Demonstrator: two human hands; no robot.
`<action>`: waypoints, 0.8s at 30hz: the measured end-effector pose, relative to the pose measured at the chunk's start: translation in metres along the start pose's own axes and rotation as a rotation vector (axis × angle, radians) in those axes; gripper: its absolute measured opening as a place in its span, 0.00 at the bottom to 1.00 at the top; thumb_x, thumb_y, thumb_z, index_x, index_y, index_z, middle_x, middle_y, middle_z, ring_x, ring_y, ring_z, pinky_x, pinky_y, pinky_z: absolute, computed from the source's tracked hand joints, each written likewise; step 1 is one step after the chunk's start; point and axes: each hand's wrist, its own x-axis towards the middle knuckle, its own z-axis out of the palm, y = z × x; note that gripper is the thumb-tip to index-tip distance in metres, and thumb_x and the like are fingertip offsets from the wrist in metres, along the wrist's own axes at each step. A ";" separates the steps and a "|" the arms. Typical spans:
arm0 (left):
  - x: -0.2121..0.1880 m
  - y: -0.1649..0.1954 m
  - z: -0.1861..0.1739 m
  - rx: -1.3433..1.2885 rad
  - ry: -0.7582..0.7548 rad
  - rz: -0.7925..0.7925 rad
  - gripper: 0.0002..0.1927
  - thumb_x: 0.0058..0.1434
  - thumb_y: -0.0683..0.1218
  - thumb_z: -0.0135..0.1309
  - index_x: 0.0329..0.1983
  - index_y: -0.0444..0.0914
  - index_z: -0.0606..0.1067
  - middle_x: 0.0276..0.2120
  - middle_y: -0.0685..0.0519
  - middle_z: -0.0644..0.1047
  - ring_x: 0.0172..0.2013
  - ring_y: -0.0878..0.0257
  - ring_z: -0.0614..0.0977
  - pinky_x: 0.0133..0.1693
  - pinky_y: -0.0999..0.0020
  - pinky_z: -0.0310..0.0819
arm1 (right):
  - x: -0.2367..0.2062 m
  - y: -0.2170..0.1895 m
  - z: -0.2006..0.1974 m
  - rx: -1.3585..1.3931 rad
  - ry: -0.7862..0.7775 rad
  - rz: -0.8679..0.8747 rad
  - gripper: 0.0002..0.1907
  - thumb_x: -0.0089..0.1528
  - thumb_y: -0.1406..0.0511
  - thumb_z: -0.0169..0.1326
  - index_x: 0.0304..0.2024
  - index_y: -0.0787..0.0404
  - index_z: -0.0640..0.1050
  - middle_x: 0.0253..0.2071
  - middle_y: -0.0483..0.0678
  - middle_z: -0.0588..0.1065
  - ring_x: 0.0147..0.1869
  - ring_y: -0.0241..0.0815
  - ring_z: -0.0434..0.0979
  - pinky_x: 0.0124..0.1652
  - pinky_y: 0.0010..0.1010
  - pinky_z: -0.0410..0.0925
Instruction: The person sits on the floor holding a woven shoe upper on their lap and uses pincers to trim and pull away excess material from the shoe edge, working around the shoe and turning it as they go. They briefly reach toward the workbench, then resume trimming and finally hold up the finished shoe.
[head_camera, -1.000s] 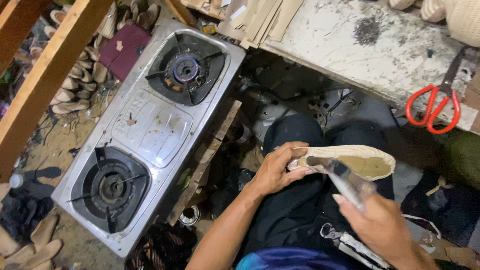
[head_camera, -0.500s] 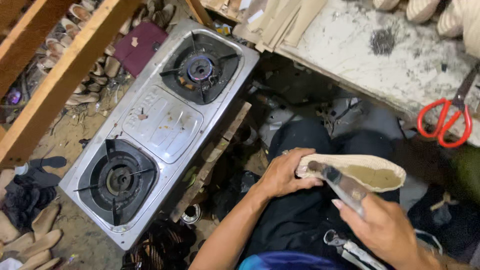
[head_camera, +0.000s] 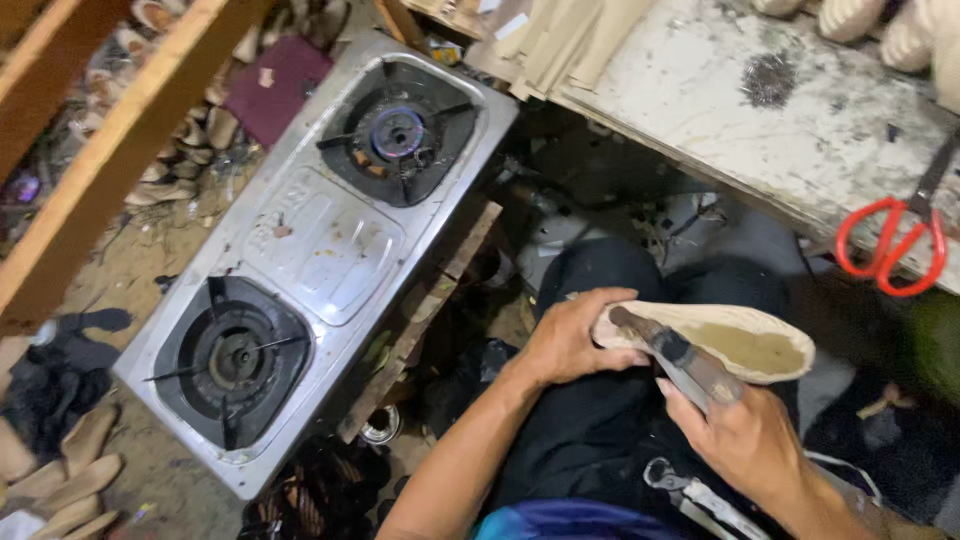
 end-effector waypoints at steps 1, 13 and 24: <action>0.002 -0.001 0.003 -0.055 -0.005 -0.028 0.38 0.50 0.56 0.69 0.63 0.39 0.73 0.51 0.44 0.81 0.52 0.48 0.83 0.53 0.59 0.77 | -0.003 -0.004 -0.006 -0.001 0.009 -0.024 0.22 0.56 0.65 0.61 0.51 0.67 0.76 0.41 0.60 0.80 0.43 0.58 0.83 0.42 0.39 0.74; 0.021 -0.009 0.001 -0.150 -0.075 -0.143 0.38 0.51 0.56 0.68 0.63 0.39 0.70 0.47 0.45 0.83 0.49 0.54 0.85 0.51 0.63 0.78 | 0.002 0.019 0.014 -0.218 0.049 -0.114 0.17 0.55 0.66 0.61 0.47 0.63 0.79 0.40 0.59 0.78 0.45 0.60 0.82 0.44 0.42 0.73; 0.005 -0.001 0.002 -0.206 -0.018 -0.154 0.29 0.61 0.54 0.62 0.64 0.39 0.71 0.47 0.45 0.82 0.49 0.57 0.84 0.52 0.62 0.77 | -0.014 0.017 0.038 -0.112 0.143 -0.092 0.17 0.59 0.66 0.60 0.45 0.72 0.76 0.36 0.61 0.74 0.37 0.61 0.77 0.39 0.47 0.71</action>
